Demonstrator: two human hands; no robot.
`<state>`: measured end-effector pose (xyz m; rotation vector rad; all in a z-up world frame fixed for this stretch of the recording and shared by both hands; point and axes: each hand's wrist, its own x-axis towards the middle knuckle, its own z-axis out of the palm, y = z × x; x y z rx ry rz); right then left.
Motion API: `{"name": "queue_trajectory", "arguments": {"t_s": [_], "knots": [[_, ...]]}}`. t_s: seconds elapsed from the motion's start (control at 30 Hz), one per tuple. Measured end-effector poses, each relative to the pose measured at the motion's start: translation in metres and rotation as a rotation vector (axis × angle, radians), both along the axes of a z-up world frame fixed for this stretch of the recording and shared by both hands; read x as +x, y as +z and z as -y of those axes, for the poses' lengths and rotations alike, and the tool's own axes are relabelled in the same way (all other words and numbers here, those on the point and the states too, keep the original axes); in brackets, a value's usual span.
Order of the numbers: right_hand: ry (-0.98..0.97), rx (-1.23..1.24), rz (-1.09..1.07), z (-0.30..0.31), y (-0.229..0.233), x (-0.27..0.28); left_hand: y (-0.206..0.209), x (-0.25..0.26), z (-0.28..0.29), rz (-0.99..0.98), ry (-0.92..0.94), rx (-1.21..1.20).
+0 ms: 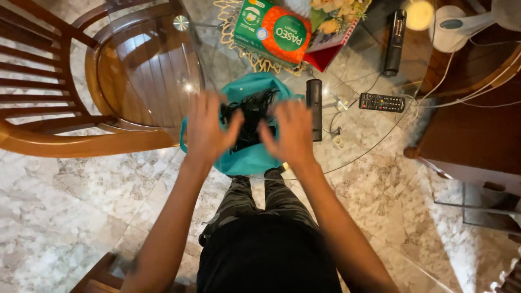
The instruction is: Untying and organizing various electronic cables and power adapters.
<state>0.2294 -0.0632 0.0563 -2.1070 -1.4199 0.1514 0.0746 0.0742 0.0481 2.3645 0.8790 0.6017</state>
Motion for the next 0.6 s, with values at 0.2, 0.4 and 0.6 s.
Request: {"name": "queue_trajectory", "arguments": {"t_s": [0.2, 0.4, 0.6], "knots": [[0.36, -0.097, 0.074, 0.072, -0.008, -0.037, -0.01, -0.06, 0.084, -0.202, -0.419, 0.153], [0.438, -0.185, -0.019, 0.085, -0.012, -0.01, 0.001, -0.066, 0.072, -0.426, -0.526, 0.065], [0.372, 0.043, -0.05, 0.114, 0.04, 0.011, 0.073, -0.016, 0.112, -0.253, -0.379, 0.128]]}}
